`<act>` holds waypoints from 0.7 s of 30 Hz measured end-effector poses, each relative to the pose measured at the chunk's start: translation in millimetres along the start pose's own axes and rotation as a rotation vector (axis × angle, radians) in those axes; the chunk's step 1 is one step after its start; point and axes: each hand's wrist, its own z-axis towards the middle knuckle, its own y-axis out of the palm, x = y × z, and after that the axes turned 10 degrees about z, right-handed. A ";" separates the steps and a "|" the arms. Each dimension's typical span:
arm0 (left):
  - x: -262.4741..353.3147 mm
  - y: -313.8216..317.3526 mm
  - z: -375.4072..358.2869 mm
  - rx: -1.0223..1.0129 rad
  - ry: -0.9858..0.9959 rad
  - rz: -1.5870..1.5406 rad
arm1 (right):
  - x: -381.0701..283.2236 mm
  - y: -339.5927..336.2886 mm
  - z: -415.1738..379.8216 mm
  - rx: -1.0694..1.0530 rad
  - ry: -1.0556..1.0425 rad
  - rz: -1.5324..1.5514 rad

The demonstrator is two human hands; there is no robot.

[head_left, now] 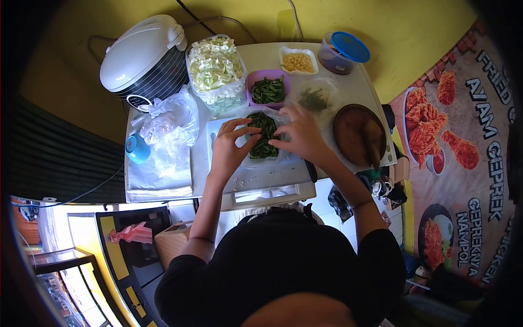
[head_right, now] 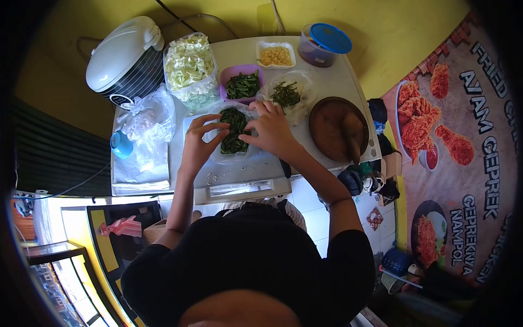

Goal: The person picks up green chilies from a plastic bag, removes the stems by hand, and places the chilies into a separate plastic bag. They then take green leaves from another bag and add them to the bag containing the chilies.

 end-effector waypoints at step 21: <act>18.2 13.0 -8.5 0.106 -0.067 -0.083 | 15.4 4.0 -7.3 0.254 0.086 0.171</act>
